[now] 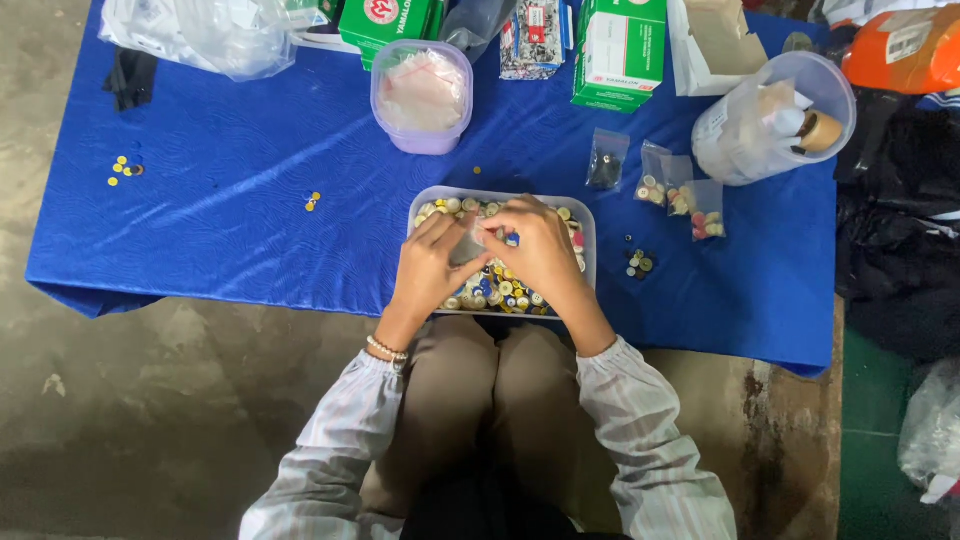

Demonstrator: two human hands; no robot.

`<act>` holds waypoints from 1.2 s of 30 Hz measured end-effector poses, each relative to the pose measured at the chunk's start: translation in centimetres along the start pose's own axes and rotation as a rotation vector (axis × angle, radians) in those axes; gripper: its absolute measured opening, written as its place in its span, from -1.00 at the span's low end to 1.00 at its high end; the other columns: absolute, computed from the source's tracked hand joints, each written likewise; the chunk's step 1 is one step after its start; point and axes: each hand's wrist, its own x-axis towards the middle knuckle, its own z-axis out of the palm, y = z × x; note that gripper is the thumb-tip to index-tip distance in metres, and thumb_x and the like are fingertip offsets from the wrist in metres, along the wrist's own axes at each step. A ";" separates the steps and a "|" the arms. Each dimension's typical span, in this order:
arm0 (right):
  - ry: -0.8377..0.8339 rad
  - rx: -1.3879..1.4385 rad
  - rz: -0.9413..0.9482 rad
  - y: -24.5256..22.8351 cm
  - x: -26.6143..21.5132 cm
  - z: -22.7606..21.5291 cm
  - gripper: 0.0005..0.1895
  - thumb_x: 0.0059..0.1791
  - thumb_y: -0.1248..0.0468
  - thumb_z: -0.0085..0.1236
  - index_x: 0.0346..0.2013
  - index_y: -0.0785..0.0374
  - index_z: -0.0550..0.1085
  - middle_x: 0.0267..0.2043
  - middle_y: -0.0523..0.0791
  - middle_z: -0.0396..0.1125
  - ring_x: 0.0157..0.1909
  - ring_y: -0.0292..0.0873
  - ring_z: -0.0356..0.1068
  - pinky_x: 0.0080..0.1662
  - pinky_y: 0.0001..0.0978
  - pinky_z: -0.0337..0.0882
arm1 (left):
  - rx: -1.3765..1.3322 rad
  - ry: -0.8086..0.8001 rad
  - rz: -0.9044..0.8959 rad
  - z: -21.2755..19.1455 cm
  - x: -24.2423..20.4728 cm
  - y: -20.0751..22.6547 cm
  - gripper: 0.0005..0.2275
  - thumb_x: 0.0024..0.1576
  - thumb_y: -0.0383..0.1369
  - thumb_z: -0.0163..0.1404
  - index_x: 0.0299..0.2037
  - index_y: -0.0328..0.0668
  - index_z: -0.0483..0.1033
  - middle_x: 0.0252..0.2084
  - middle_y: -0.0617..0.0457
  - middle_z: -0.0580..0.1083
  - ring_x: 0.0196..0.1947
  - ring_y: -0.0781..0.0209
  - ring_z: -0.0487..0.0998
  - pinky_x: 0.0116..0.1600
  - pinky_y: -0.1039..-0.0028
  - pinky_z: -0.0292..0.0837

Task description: Sorting buttons from a large container and placing them into small plastic bags

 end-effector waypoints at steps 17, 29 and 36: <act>-0.171 -0.082 0.292 6.5 -1.5 4.1 -0.66 -0.10 0.39 0.33 -0.04 0.09 0.63 -0.20 0.00 0.43 -0.16 0.01 0.50 -0.14 -0.14 0.49 | -0.193 0.160 -0.167 -2.5 -0.9 -2.0 -0.55 -0.13 -0.43 0.37 -0.02 -0.38 0.58 -0.30 -0.15 0.51 -0.31 -0.16 0.53 -0.15 0.18 0.50; -0.036 0.069 0.179 7.3 -1.8 4.2 -0.87 -0.16 0.30 0.37 -0.34 0.22 0.61 -0.42 -0.02 0.47 -0.30 0.01 0.48 -0.15 -0.14 0.44 | -0.203 0.128 -0.131 -2.3 -0.6 -1.3 -0.57 -0.13 -0.42 0.40 -0.08 -0.48 0.57 -0.28 -0.23 0.51 -0.27 -0.24 0.54 -0.12 0.14 0.49; 0.179 0.473 0.121 3.3 -1.6 1.1 -0.83 -0.17 0.44 0.43 -0.32 0.28 0.62 -0.35 -0.10 0.51 -0.40 -0.32 0.38 -0.34 -0.55 0.34 | -0.092 0.077 -0.078 -1.4 -0.3 -0.2 -0.60 -0.10 -0.35 0.38 -0.11 -0.41 0.59 -0.27 -0.16 0.52 -0.23 -0.15 0.56 -0.08 0.21 0.51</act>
